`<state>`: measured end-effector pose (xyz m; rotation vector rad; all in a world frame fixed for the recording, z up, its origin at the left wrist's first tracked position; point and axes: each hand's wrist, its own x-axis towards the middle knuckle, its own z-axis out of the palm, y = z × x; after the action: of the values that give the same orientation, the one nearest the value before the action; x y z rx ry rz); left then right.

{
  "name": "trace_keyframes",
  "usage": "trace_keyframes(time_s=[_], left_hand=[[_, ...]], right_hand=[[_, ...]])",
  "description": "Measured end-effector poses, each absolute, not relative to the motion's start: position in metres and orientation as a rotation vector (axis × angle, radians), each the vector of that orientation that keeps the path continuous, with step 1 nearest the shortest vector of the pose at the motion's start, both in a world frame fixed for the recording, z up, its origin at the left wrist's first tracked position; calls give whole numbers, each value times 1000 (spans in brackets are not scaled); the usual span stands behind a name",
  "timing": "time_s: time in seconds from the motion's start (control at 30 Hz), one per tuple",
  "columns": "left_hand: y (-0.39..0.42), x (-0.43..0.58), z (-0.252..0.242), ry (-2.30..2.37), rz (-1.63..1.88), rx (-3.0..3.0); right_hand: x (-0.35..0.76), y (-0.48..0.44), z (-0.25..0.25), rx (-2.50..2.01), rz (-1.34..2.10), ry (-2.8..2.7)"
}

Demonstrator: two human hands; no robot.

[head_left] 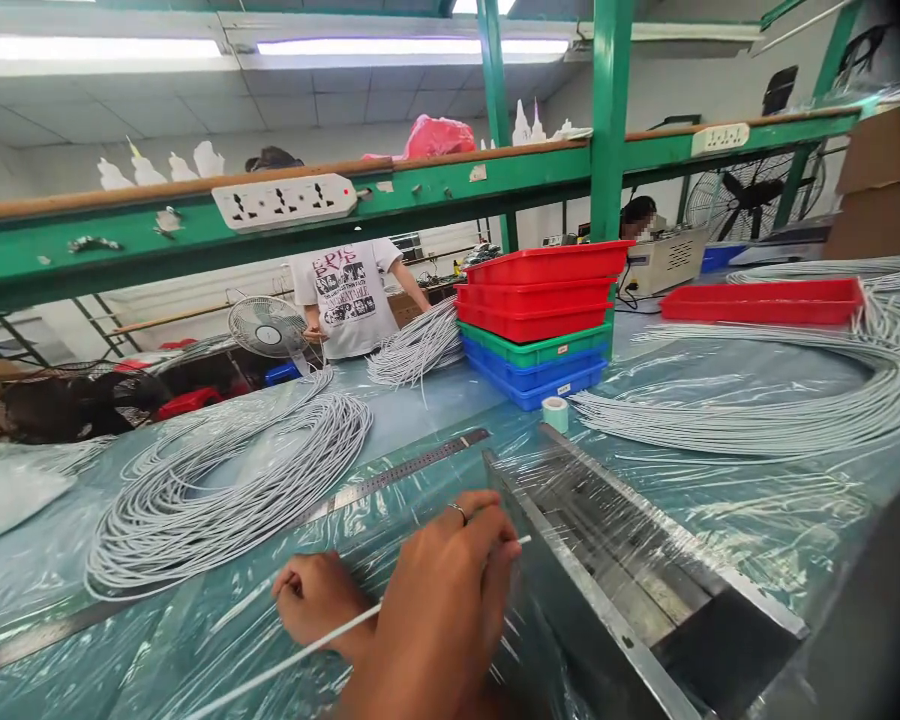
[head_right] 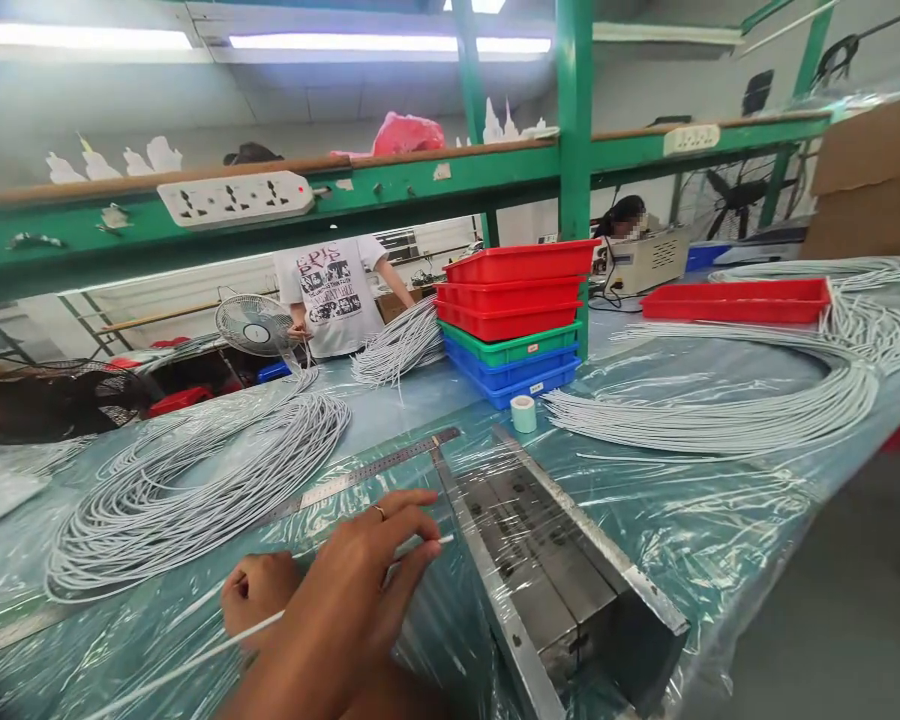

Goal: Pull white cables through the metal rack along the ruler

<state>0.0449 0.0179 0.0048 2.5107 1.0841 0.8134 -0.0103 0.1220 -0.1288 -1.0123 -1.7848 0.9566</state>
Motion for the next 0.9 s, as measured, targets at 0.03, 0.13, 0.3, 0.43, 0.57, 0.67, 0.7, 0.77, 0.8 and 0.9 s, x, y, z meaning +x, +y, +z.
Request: trace_keyframes(time_s=[0.03, 0.13, 0.3, 0.43, 0.57, 0.67, 0.7, 0.77, 0.8, 0.9], left_hand=[[16, 47, -1, 1078, 878, 2482], [12, 53, -14, 1076, 991, 2439], [8, 57, -18, 1137, 986, 2441], [8, 59, -21, 1149, 1027, 2417], [7, 59, -20, 1162, 974, 2425], [5, 58, -16, 1167, 866, 2427], [5, 57, -15, 1171, 848, 2423], [4, 58, -15, 1193, 845, 2411], [4, 58, -16, 1213, 858, 2402], [4, 59, -19, 1221, 893, 2400]], right_hand=[[-19, 121, -129, -1020, 949, -1789], [-43, 118, -129, -1006, 953, -1810], [-55, 114, -127, -919, 957, -1828], [-51, 114, -123, -899, 958, -1839], [-49, 111, -121, -896, 961, -1841], [-50, 110, -121, -898, 955, -1840], [-50, 110, -122, -899, 952, -1841], [-51, 109, -122, -901, 944, -1842], [-51, 109, -121, -902, 941, -1844], [-51, 108, -120, -900, 938, -1853]])
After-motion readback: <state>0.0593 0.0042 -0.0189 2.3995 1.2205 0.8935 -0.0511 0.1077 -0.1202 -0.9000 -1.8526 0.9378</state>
